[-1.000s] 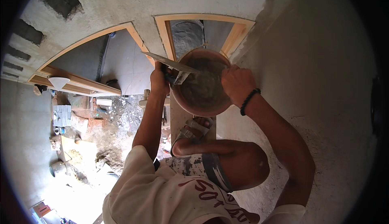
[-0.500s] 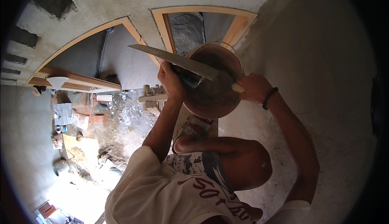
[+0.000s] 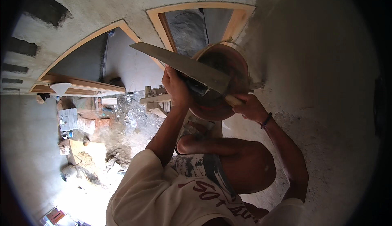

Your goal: The person scoops plaster onto a hawk and then applies it to a concrete wall using a trowel, smoothing the surface with repeated strokes.

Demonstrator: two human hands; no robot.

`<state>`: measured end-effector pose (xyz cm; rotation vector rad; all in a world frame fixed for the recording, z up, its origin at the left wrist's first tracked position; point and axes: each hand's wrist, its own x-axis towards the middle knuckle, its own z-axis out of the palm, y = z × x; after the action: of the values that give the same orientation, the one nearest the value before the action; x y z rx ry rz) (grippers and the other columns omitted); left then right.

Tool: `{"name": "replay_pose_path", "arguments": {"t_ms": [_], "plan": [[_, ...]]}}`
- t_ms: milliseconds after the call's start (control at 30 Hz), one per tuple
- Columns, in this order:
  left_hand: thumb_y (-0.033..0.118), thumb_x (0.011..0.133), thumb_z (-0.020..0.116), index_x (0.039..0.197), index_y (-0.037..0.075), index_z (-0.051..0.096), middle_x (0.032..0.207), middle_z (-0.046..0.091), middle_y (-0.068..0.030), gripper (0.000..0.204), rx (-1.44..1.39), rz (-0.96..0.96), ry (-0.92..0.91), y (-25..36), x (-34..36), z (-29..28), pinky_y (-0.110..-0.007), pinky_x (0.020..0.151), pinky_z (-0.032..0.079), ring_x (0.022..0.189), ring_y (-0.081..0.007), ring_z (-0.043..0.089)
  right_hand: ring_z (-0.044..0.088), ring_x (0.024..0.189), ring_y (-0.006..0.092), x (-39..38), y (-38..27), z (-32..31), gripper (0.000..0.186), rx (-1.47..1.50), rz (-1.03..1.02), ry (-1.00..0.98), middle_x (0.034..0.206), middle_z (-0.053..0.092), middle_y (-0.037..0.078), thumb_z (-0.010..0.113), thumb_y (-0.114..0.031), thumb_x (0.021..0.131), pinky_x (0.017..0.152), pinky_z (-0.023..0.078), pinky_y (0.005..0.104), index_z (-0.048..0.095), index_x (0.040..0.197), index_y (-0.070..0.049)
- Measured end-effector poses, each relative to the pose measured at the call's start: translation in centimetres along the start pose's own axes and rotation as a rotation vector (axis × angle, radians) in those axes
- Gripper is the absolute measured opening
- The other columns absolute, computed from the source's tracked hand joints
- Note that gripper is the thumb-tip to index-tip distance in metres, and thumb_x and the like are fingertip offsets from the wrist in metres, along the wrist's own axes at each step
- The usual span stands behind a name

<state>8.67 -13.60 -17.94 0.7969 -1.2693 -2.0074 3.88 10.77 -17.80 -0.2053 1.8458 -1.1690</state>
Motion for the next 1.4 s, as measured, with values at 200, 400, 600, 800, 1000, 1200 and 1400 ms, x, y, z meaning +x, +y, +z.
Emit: {"name": "replay_pose_path", "arguments": {"t_ms": [200,400,600,800,1000,1200,1400], "plan": [[0.044,0.100,0.037,0.087,0.002,0.056,0.073,0.053,-0.0031,0.048,-0.144,-0.083,0.093,0.3,1.4,-0.3,-0.027,0.064,0.042,0.066,-0.0131,0.050,0.045,0.044,0.0058,0.0,0.7,2.0,0.050,0.009,0.023,-0.001,0.064,0.054,0.001,0.064,-0.009,0.079,0.041,0.038,0.0229,0.054,0.127,-0.001],[0.048,0.098,0.039,0.080,0.005,0.053,0.071,0.050,-0.0035,0.049,-0.270,-0.140,0.089,-1.0,4.2,-2.9,-0.031,0.065,0.044,0.066,-0.0158,0.049,0.048,0.048,0.0059,-0.2,0.2,1.6,0.049,0.251,0.023,-0.065,0.066,0.055,0.003,0.063,-0.009,0.081,0.042,0.038,0.0218,0.052,0.128,0.000],[0.048,0.099,0.036,0.108,0.003,0.054,0.098,0.061,-0.0077,0.050,-0.397,-0.227,0.041,-1.8,5.4,-6.5,-0.033,0.085,0.048,0.092,-0.0214,0.060,0.048,0.051,0.0062,0.3,-0.7,1.4,0.049,0.291,0.012,-0.054,0.070,0.056,0.004,0.061,-0.007,0.083,0.043,0.039,0.0219,0.050,0.129,0.000],[0.043,0.100,0.036,0.115,0.003,0.053,0.108,0.060,-0.0092,0.045,-0.351,-0.131,-0.140,2.2,3.1,-9.9,-0.034,0.090,0.047,0.101,-0.0207,0.059,0.046,0.046,0.0050,-0.3,-1.6,0.7,0.053,0.300,-0.033,0.001,0.066,0.056,0.003,0.061,-0.007,0.081,0.042,0.038,0.0212,0.048,0.132,0.000],[0.041,0.097,0.039,0.117,0.008,0.052,0.111,0.059,-0.0075,0.041,-0.476,-0.294,-0.264,0.8,1.4,-10.8,-0.035,0.085,0.050,0.101,-0.0199,0.059,0.046,0.048,0.0049,-2.0,-4.1,0.2,0.050,0.311,-0.062,0.046,0.070,0.056,0.003,0.059,-0.005,0.081,0.042,0.038,0.0209,0.050,0.130,0.001],[0.057,0.095,0.035,0.127,0.010,0.047,0.117,0.056,-0.0085,0.059,-0.527,-0.396,-0.220,-1.5,-0.7,-6.1,-0.038,0.090,0.048,0.106,-0.0225,0.056,0.046,0.049,0.0048,-5.0,-7.2,-1.1,0.047,0.256,-0.146,0.084,0.069,0.054,0.002,0.059,-0.005,0.081,0.042,0.038,0.0208,0.052,0.127,0.003],[0.055,0.096,0.035,0.133,0.008,0.042,0.124,0.053,-0.0097,0.060,-0.653,-0.499,-0.263,-5.6,-1.4,-2.6,-0.042,0.094,0.046,0.112,-0.0250,0.054,0.051,0.051,0.0073,-8.6,-12.4,-0.3,0.048,0.024,-0.227,0.170,0.073,0.060,0.006,0.062,-0.010,0.079,0.047,0.043,0.0236,0.054,0.125,0.002]]}}
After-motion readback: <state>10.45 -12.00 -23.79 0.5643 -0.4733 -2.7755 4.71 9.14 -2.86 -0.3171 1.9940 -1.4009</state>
